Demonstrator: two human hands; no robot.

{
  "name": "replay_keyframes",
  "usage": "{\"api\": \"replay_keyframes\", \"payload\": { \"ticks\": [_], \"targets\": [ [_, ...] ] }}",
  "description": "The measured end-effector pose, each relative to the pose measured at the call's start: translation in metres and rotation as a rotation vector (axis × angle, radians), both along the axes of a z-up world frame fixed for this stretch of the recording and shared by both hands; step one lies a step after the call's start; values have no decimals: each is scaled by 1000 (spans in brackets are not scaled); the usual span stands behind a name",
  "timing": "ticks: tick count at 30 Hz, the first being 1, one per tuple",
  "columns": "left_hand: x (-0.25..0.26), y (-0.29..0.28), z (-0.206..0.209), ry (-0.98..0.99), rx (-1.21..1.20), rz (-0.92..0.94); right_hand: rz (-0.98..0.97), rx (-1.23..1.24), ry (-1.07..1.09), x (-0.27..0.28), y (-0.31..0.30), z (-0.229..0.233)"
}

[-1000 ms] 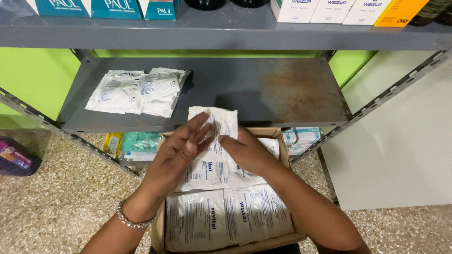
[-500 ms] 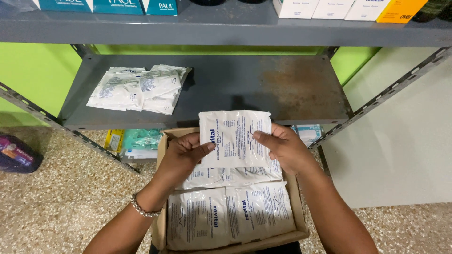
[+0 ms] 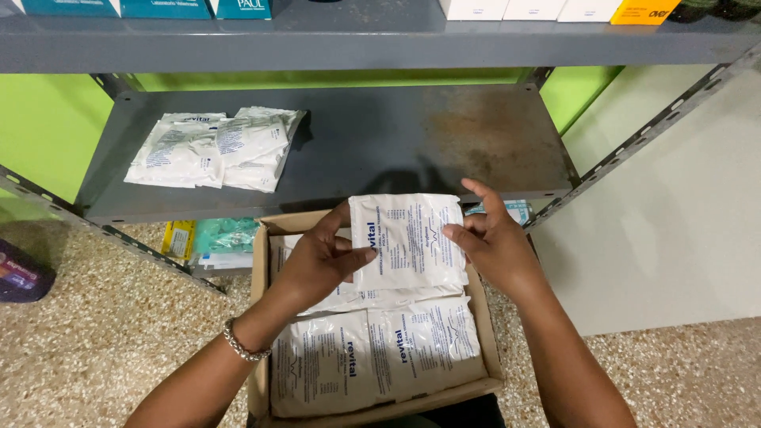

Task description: The person organizes white medication packets by picking them up from a shelf, checking the text on them, and placing them into a cardboard box.

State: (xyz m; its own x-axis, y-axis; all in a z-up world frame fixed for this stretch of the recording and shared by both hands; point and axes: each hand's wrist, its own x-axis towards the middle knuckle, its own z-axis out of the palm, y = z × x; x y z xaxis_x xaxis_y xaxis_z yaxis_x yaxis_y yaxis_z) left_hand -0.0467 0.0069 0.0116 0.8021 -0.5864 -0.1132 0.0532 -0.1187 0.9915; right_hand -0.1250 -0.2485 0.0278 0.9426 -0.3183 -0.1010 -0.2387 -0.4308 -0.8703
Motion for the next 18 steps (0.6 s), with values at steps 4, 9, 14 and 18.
{"api": "replay_keyframes", "payload": {
  "ticks": [4, 9, 14, 18],
  "targets": [
    [-15, -7, 13, -13, 120, -39, -27, -95, -6, -11, -9, -17],
    [-22, -12, 18, -110, 526, -179, 55, -835, -114, -20, -11, -49],
    [-13, -15, -7, -38, 427, -158, 184, -940, -158, -33, -19, -64],
    [-8, -19, -7, -36, 352, -126, 422, -1001, -89, -39, -9, -62]
  ]
}}
